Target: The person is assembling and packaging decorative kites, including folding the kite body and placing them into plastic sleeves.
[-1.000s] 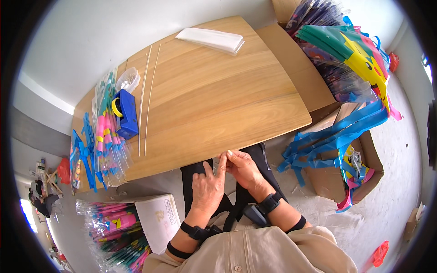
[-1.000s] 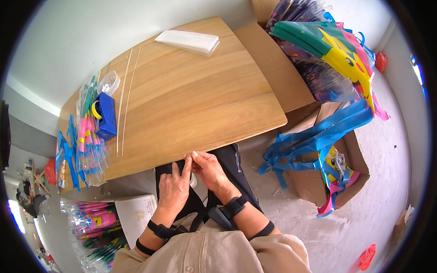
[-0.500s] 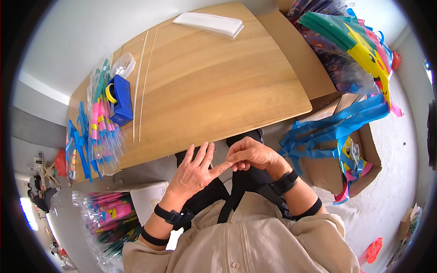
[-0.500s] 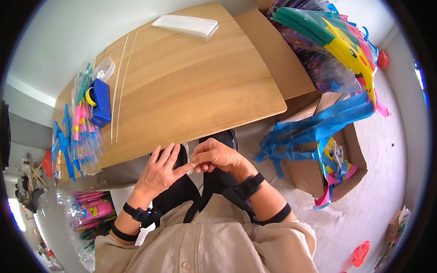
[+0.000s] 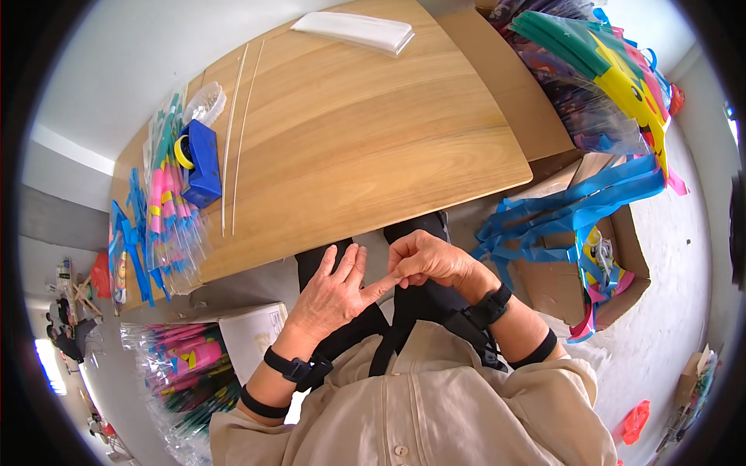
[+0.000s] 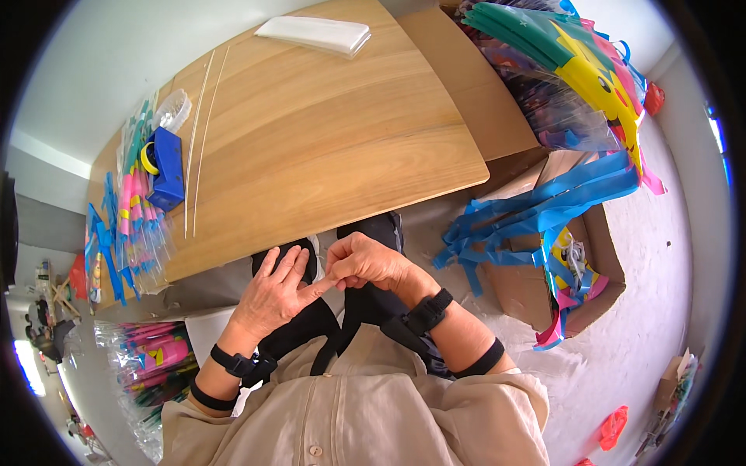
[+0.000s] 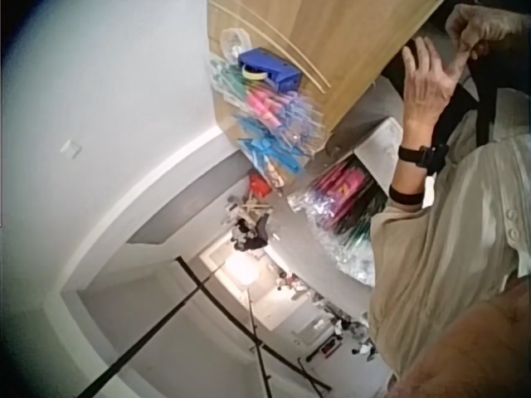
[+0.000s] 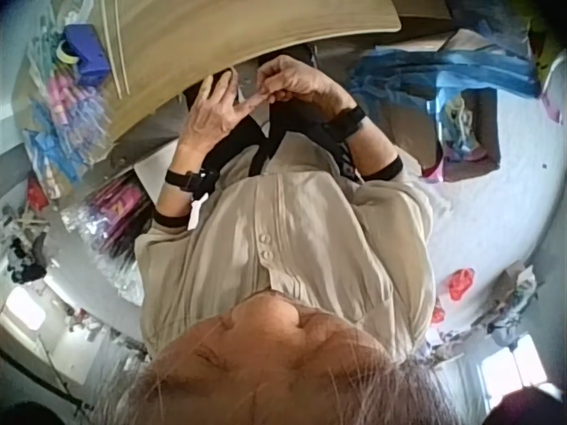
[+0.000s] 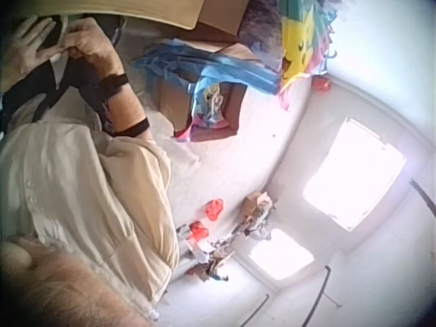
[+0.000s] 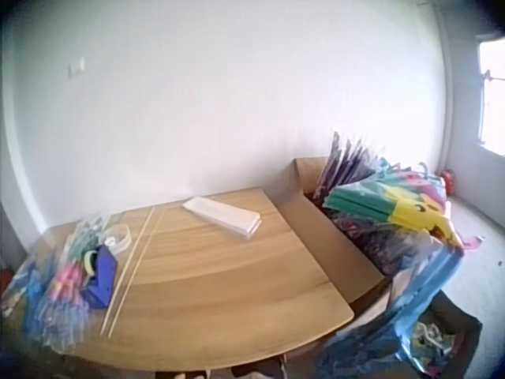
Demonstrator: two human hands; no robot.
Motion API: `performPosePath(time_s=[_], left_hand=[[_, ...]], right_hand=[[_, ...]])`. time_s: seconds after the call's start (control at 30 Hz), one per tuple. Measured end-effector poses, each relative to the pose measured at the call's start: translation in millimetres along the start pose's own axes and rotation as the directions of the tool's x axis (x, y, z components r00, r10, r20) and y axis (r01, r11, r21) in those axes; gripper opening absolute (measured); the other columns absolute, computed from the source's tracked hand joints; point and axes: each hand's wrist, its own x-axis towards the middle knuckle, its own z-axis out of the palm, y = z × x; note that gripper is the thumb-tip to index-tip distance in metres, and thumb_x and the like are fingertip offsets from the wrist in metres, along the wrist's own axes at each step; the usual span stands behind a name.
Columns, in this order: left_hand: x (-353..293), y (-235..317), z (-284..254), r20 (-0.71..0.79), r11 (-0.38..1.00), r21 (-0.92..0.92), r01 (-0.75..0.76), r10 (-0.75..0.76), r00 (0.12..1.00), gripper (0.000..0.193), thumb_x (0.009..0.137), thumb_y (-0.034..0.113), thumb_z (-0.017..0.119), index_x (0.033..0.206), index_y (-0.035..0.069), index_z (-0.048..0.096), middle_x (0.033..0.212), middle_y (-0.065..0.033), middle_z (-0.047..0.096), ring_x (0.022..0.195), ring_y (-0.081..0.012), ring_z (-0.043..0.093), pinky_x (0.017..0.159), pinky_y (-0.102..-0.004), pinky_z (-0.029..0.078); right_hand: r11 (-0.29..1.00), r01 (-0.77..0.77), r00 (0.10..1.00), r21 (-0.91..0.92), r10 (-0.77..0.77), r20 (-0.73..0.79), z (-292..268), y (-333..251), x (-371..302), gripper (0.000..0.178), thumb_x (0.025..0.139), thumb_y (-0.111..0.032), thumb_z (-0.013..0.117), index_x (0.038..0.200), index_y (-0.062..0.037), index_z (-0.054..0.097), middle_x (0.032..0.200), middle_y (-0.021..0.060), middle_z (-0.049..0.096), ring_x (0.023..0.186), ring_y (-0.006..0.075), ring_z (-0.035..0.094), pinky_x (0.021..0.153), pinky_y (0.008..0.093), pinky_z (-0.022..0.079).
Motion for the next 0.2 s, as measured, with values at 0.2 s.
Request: performPosePath(time_s=[0.2], left_hand=[[-1.5, 3.7, 5.1, 0.026, 1.000, -0.026, 0.016, -0.016, 1.000, 0.057, 0.093, 0.026, 0.049, 0.148, 0.035, 0.034, 0.120, -0.0218, 0.059, 0.117, -0.0327, 0.056, 0.100, -0.0519, 0.041]], right_hand=[[0.997, 0.034, 0.999, -0.076, -0.036, -0.026, 2.2, 0.6, 0.9, 0.013, 0.074, -0.012, 0.073, 0.070, -0.0031, 0.064, 0.062, 0.0024, 0.060, 0.055, 0.0066, 0.057, 0.047, 0.0184, 0.038]])
